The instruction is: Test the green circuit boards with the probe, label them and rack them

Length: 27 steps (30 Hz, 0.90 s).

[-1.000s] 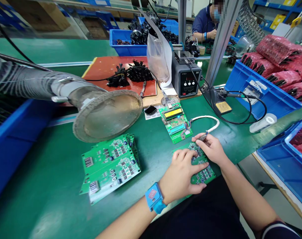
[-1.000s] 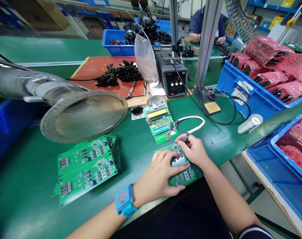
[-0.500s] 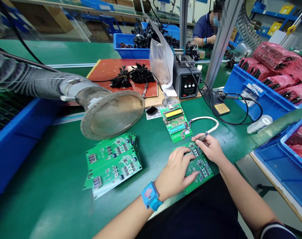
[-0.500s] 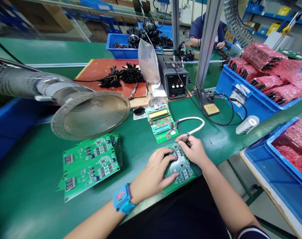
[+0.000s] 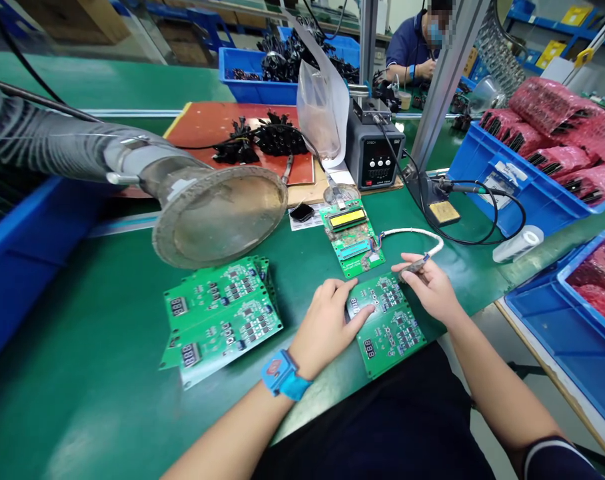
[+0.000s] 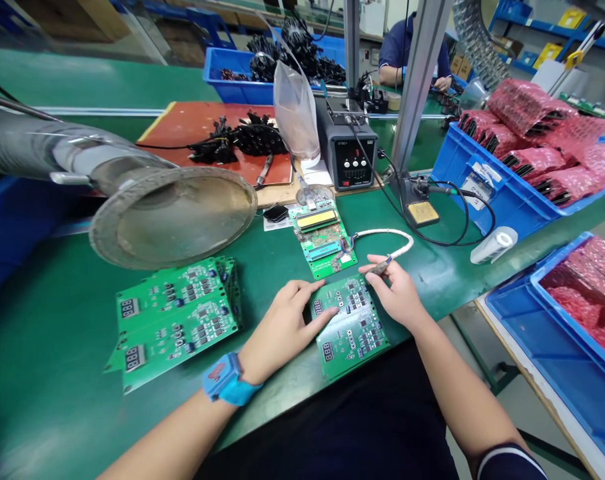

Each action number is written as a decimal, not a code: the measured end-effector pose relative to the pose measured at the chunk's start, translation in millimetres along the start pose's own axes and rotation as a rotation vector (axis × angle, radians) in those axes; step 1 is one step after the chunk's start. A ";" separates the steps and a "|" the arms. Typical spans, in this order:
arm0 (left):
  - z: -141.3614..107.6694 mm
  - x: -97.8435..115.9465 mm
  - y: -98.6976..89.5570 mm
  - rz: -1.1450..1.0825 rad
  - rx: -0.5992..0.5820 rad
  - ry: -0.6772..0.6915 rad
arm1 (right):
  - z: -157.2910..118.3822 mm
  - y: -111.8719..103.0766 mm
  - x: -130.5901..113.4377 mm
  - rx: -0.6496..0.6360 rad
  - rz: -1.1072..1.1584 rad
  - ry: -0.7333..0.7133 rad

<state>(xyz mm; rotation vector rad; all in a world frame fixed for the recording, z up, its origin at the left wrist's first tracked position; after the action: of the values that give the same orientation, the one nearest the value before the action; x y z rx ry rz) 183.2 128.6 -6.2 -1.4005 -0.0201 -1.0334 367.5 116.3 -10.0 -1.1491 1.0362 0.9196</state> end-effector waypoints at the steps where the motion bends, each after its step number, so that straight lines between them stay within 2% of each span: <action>1: 0.5 -0.8 0.9 -0.018 -0.010 0.000 | 2.9 3.5 -1.3 -0.014 -0.007 -0.004; 7: 3.0 -1.6 1.7 -0.032 -0.028 0.006 | 8.1 18.3 -4.8 -0.071 -0.082 -0.012; 18: 1.4 -1.6 3.4 -0.021 -0.006 0.051 | 3.6 21.6 -25.7 -0.086 -0.280 -0.099; 27: 0.9 -2.9 3.1 -0.024 0.008 0.048 | 2.0 22.7 -21.4 -0.069 -0.251 -0.105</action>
<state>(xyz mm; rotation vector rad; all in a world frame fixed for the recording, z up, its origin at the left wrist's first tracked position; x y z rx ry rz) 183.8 130.4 -10.1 -1.3709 -0.0061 -1.0858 340.4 121.3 4.8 -1.2432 0.7604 0.8115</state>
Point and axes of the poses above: each hand's wrist, its own z-axis towards the middle knuckle, its own y-axis out of the palm, x = y × z, the point moved 10 cm from there along z, towards the middle knuckle, and after that the axes turned 2 degrees about y, right-handed, at the moved point
